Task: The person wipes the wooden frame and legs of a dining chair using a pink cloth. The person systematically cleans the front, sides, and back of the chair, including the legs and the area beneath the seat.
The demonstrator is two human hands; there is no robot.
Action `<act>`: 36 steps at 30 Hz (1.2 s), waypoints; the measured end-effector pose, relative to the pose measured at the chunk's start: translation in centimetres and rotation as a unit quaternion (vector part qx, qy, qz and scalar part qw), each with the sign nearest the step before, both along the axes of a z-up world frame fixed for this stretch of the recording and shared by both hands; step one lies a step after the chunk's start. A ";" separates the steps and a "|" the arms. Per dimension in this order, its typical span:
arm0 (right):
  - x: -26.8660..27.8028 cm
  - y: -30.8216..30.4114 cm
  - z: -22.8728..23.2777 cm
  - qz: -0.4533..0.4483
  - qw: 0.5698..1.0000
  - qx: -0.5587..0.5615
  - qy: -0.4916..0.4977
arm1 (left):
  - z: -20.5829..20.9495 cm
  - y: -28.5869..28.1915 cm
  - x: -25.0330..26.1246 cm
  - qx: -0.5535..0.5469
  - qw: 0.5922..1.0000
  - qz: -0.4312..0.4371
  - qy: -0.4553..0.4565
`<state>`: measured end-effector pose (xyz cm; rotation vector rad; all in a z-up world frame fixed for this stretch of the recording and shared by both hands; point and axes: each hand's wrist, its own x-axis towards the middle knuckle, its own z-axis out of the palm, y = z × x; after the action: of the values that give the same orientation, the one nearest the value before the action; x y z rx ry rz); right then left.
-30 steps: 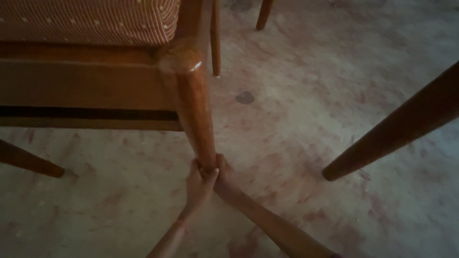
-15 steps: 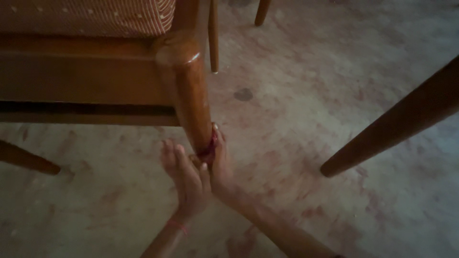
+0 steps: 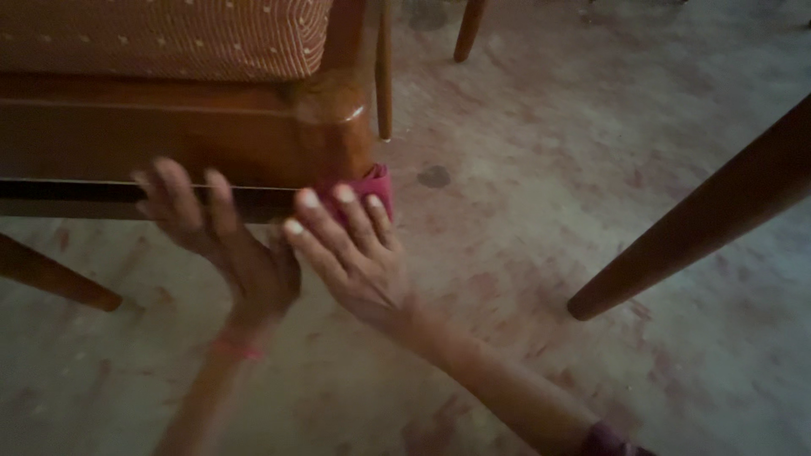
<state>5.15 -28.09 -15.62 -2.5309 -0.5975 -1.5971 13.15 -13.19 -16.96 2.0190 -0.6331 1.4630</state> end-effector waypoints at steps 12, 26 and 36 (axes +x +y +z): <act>1.9 2.8 5.2 0.105 0.989 -0.085 -0.059 | 5.3 7.9 4.7 0.078 0.995 0.053 -0.016; 4.9 6.2 8.3 0.153 0.985 -0.062 -0.047 | 6.5 12.7 5.0 0.168 0.980 0.079 -0.072; 1.1 4.5 11.0 -0.027 0.993 0.057 -0.098 | 6.8 11.4 4.3 0.128 0.986 0.097 -0.050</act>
<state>6.25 -23.57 -4.58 -2.3468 -0.4433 -1.8555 17.45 -1.82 -10.21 2.2682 -0.7147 1.6768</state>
